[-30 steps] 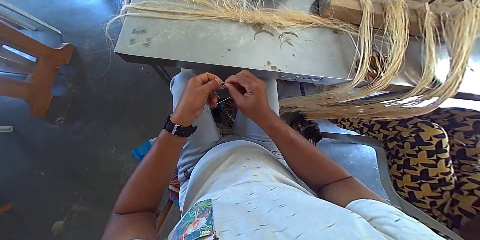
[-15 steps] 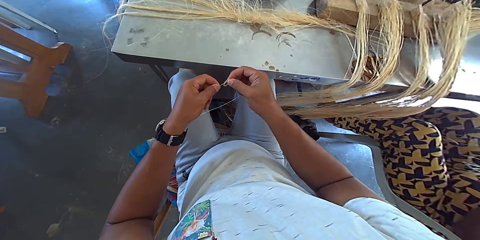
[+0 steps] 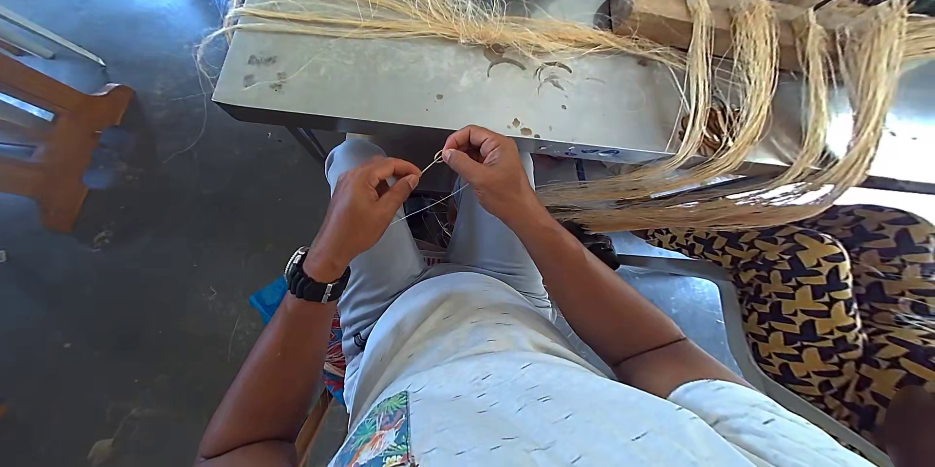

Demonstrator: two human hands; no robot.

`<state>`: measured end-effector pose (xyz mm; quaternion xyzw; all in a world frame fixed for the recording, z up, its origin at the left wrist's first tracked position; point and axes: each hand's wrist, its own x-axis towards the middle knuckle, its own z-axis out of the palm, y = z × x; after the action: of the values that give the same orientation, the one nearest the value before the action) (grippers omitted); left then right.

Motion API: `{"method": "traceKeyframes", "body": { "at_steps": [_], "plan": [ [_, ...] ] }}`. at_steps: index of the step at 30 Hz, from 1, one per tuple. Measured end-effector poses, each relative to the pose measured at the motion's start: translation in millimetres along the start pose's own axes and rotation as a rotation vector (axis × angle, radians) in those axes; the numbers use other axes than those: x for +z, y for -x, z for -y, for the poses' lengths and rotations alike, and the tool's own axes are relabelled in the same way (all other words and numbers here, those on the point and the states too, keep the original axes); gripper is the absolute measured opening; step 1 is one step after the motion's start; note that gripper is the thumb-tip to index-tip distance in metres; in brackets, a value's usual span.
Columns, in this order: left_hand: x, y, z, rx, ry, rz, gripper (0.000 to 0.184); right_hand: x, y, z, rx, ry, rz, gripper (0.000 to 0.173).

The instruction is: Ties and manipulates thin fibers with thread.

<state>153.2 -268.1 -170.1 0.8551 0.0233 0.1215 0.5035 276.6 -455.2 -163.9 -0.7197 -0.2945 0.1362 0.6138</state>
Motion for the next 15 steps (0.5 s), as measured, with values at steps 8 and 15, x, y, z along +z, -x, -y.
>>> {"method": "traceKeyframes", "body": {
  "at_steps": [8, 15],
  "plan": [
    [15, -8, -23, 0.203, -0.24, -0.191, 0.016, 2, 4, 4, 0.082, -0.004, 0.009, 0.006],
    [28, -14, -25, 0.089, -0.167, -0.172, 0.013, 0, 6, 7, 0.095, -0.043, 0.024, 0.006]
  ]
}}
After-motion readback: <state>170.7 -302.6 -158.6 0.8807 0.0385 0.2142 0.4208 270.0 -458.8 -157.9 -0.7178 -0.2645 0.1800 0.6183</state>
